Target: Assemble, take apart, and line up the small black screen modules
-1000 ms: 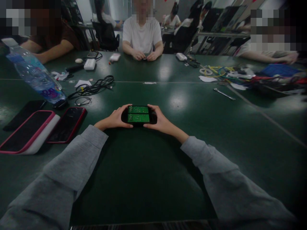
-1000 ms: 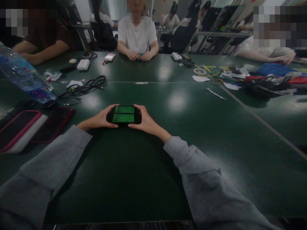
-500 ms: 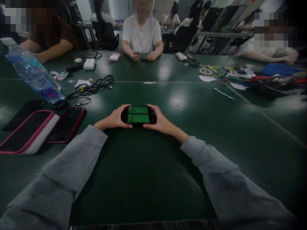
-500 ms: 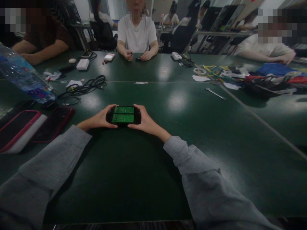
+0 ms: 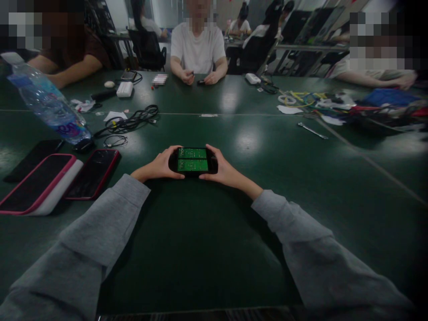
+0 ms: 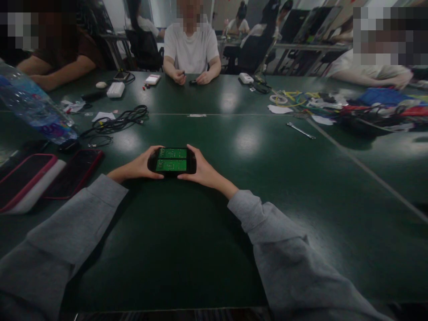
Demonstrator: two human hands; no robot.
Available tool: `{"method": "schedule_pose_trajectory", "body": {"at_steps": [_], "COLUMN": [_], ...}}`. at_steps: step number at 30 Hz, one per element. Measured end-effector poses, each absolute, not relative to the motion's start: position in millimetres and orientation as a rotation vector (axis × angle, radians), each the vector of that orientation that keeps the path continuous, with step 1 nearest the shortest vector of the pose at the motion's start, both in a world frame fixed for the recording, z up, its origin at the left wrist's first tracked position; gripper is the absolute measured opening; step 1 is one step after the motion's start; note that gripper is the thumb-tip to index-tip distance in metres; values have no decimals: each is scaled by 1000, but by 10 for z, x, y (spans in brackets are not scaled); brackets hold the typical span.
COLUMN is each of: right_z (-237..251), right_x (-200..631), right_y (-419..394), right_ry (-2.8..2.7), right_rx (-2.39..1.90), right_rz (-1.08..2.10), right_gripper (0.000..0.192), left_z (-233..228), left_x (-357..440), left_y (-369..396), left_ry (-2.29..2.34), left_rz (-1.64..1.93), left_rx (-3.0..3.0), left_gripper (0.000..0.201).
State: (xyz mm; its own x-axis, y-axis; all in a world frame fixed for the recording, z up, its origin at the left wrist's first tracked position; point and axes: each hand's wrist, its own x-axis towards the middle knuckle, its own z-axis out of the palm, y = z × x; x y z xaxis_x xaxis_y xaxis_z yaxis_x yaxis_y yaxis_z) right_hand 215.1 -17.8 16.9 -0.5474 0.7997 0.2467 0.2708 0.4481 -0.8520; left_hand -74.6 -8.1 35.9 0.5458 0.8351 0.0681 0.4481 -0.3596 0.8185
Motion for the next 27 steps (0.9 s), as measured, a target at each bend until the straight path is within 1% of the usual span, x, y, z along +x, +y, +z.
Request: {"method": "schedule_pose_trajectory", "body": {"at_steps": [10,15,21,27], "right_z": [161,211,233,218], "right_x": [2169,2170,2186,2181], "right_y": [-168,-182,-173,-174], "right_ry": [-2083,-2077,-2079,-2101], "right_rx": [-900,-926,-936,-923], "right_rz": [1012,1077,1097,1040], "right_gripper": [114,117,118,116], "left_z": [385,372,396,363], "left_x": [-749,-766,-780,-810], "left_y": [-81,-66,-65,-46], "left_ry": [1045,1077,1121,1083], "left_rz": [589,556,479,479], "left_rx": [2035,2083,2132,2138], "left_gripper": [113,114,122,123]}}
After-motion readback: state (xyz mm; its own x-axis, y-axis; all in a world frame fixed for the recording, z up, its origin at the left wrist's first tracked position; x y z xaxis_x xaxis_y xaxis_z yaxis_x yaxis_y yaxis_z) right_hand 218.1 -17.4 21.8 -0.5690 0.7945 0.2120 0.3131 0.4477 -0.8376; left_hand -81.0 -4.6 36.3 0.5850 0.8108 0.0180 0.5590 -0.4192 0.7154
